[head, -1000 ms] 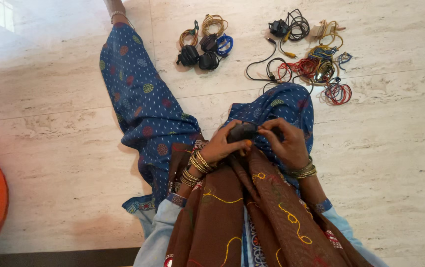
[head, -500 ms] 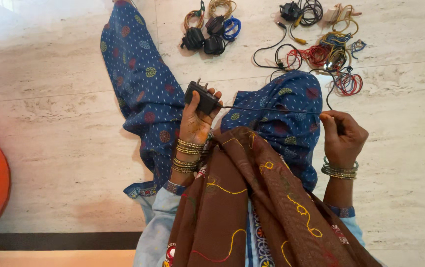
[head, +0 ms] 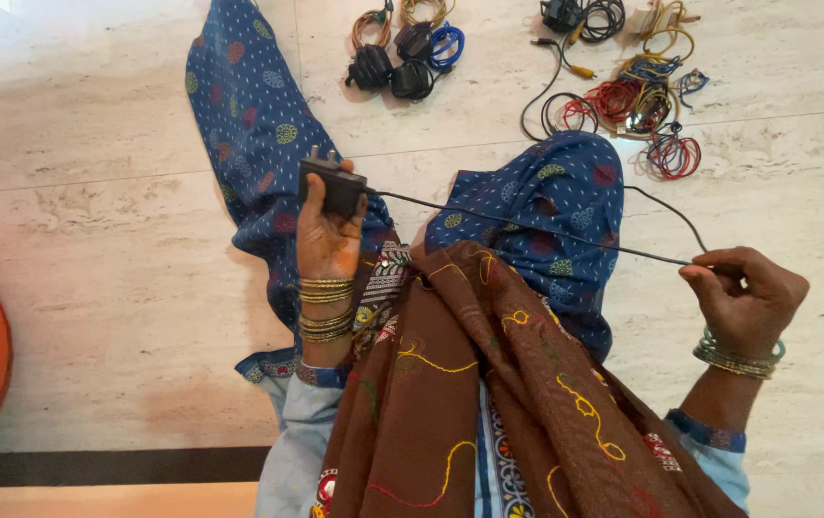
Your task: The person sits on the floor and organizes a pile of tangled electrical cables and power adapters. They pick up individual cables, untangle them, and coil them neatly by hand, placing the finished bundles on the floor.
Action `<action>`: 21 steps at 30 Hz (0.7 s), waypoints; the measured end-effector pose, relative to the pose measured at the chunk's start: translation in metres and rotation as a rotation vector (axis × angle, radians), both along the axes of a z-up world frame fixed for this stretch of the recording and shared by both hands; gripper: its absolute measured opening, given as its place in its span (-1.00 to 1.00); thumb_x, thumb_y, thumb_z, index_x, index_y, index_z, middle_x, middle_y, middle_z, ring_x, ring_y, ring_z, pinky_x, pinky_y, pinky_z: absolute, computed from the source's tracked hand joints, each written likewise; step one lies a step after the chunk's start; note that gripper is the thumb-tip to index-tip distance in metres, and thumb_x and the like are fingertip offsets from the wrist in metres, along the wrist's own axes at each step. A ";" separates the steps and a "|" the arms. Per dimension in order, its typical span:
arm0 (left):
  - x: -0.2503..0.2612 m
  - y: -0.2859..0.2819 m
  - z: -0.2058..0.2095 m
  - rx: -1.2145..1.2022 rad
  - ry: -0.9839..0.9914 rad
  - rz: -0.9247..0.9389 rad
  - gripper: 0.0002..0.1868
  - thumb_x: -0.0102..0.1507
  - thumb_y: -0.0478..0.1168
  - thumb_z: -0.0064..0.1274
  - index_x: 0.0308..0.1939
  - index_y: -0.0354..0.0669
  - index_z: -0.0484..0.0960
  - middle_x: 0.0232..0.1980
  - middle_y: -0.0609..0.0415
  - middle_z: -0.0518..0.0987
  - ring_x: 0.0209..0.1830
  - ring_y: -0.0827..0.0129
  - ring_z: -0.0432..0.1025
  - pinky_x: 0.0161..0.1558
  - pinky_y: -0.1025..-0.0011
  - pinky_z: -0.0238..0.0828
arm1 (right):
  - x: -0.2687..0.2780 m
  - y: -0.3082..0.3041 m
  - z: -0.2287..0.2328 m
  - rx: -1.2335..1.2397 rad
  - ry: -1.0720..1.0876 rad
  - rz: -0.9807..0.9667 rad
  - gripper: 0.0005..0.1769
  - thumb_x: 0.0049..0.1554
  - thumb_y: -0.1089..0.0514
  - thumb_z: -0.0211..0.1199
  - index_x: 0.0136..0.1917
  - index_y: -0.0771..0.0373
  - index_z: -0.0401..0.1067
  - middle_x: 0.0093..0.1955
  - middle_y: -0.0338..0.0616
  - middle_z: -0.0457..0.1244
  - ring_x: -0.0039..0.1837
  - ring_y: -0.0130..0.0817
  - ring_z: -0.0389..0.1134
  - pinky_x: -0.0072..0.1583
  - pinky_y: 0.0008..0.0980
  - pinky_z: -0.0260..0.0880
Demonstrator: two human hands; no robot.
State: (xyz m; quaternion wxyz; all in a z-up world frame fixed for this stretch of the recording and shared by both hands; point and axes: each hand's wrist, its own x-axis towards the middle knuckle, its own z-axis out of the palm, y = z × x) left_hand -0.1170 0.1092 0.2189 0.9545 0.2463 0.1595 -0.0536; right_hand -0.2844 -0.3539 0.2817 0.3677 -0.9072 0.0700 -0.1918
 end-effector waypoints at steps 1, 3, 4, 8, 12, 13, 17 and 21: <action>0.001 0.009 0.003 -0.005 -0.031 0.014 -0.56 0.33 -0.09 0.16 0.23 -0.14 0.48 0.15 -0.11 0.61 0.05 0.30 0.58 -0.01 0.36 0.64 | -0.005 -0.003 0.002 0.002 0.014 -0.008 -0.75 0.21 0.22 0.59 -0.10 0.41 0.54 -0.32 -0.17 0.34 -0.31 -0.64 0.28 -0.24 -0.70 0.15; 0.004 0.031 0.007 0.003 -0.064 0.075 -0.57 0.34 -0.10 0.16 0.24 -0.14 0.48 0.15 -0.12 0.62 0.02 0.29 0.58 -0.03 0.35 0.64 | -0.012 -0.010 0.006 0.000 0.038 -0.032 -0.73 0.23 0.23 0.62 -0.10 0.41 0.55 -0.31 -0.17 0.34 -0.30 -0.64 0.27 -0.23 -0.71 0.14; 0.005 0.043 0.009 0.016 -0.065 0.123 -0.58 0.36 -0.10 0.17 0.24 -0.16 0.48 0.15 -0.14 0.63 -0.01 0.28 0.58 -0.05 0.34 0.64 | -0.016 -0.012 0.008 -0.004 0.048 -0.048 -0.73 0.24 0.24 0.62 -0.10 0.42 0.55 -0.31 -0.17 0.33 -0.30 -0.64 0.26 -0.23 -0.71 0.13; -0.003 0.084 0.010 0.062 -0.037 0.292 -0.61 0.36 -0.11 0.19 0.20 -0.15 0.48 0.14 -0.16 0.64 -0.02 0.24 0.60 -0.05 0.31 0.65 | -0.030 -0.022 0.005 0.005 0.058 -0.103 -0.77 0.23 0.23 0.56 -0.11 0.43 0.56 -0.34 -0.16 0.31 -0.32 -0.61 0.20 -0.24 -0.69 0.06; -0.015 0.133 0.013 0.122 -0.004 0.485 -0.57 0.30 -0.10 0.22 0.17 -0.18 0.51 0.09 -0.20 0.67 -0.08 0.19 0.64 -0.15 0.33 0.66 | -0.039 -0.062 -0.018 -0.114 -0.068 -0.066 -0.69 0.37 0.19 0.46 -0.15 0.43 0.53 -0.36 -0.15 0.30 -0.37 -0.58 0.22 -0.26 -0.63 0.09; -0.018 0.145 0.015 0.137 -0.058 0.498 -0.57 0.30 -0.09 0.23 0.16 -0.18 0.51 0.08 -0.20 0.67 -0.12 0.19 0.63 -0.17 0.33 0.65 | -0.042 -0.076 -0.026 -0.130 -0.105 -0.068 -0.64 0.42 0.17 0.42 -0.16 0.43 0.51 -0.36 -0.14 0.30 -0.37 -0.57 0.23 -0.26 -0.62 0.11; -0.032 0.182 0.017 0.155 -0.060 0.673 -0.57 0.32 -0.13 0.23 0.18 -0.22 0.48 0.07 -0.21 0.67 -0.15 0.15 0.65 -0.17 0.32 0.67 | -0.071 -0.123 -0.064 -0.188 -0.139 -0.291 -0.58 0.51 0.09 0.24 -0.13 0.41 0.45 -0.27 -0.12 0.33 -0.28 -0.52 0.27 -0.20 -0.57 0.22; -0.042 0.200 0.016 0.194 0.028 0.768 -0.54 0.29 -0.11 0.27 0.17 -0.23 0.52 0.03 -0.22 0.71 -0.22 0.18 0.65 -0.26 0.37 0.65 | -0.087 -0.163 -0.092 -0.247 -0.089 -0.450 -0.59 0.49 0.08 0.22 -0.13 0.40 0.45 -0.25 -0.12 0.34 -0.26 -0.50 0.30 -0.17 -0.54 0.25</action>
